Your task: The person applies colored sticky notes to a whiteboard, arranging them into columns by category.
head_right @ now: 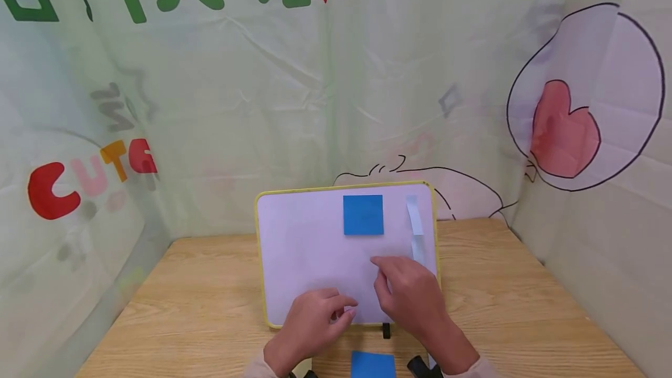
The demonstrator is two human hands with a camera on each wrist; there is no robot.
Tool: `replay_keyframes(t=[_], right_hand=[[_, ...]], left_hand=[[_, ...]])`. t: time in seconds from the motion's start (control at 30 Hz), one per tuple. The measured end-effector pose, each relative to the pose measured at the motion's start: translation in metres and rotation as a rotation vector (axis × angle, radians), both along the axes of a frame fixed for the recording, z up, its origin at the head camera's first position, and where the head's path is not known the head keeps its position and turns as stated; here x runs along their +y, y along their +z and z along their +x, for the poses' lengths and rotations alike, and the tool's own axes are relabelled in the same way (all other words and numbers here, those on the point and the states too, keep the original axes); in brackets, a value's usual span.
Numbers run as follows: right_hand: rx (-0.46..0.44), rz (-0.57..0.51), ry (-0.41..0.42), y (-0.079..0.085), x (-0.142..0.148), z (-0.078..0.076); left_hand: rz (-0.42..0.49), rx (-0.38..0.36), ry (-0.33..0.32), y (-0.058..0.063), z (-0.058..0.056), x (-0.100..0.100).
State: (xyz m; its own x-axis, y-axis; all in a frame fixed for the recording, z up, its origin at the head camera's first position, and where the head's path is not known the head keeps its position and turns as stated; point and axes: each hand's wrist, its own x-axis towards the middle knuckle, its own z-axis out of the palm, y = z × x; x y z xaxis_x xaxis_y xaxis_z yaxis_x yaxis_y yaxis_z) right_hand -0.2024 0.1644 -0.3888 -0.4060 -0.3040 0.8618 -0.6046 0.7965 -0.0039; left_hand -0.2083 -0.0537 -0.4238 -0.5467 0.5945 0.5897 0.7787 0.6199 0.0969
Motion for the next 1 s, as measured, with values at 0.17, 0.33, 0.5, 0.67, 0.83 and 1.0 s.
replay_keyframes(t=[0.17, 0.33, 0.5, 0.67, 0.83, 1.0], right_hand=[[-0.162, -0.060, 0.015, -0.025, -0.003, 0.010], [-0.470, -0.136, 0.111, -0.044, 0.000, 0.020], [-0.795, -0.099, 0.211, -0.054, 0.014, 0.026], [-1.076, -0.027, 0.363, -0.060, 0.023, 0.028], [-1.080, 0.134, 0.435, -0.064, 0.024, 0.031], [-1.034, 0.232, 0.454, -0.068, 0.024, 0.033]], left_hand=[[-0.033, -0.183, -0.073, -0.008, 0.004, -0.008], [-0.073, -0.363, -0.130, -0.012, 0.004, -0.017], [-0.152, -0.426, -0.182, -0.017, 0.007, -0.021], [-0.205, -0.485, -0.181, -0.019, 0.011, -0.022], [-0.220, -0.553, -0.186, -0.020, 0.012, -0.022], [-0.230, -0.545, -0.180, -0.021, 0.014, -0.022]])
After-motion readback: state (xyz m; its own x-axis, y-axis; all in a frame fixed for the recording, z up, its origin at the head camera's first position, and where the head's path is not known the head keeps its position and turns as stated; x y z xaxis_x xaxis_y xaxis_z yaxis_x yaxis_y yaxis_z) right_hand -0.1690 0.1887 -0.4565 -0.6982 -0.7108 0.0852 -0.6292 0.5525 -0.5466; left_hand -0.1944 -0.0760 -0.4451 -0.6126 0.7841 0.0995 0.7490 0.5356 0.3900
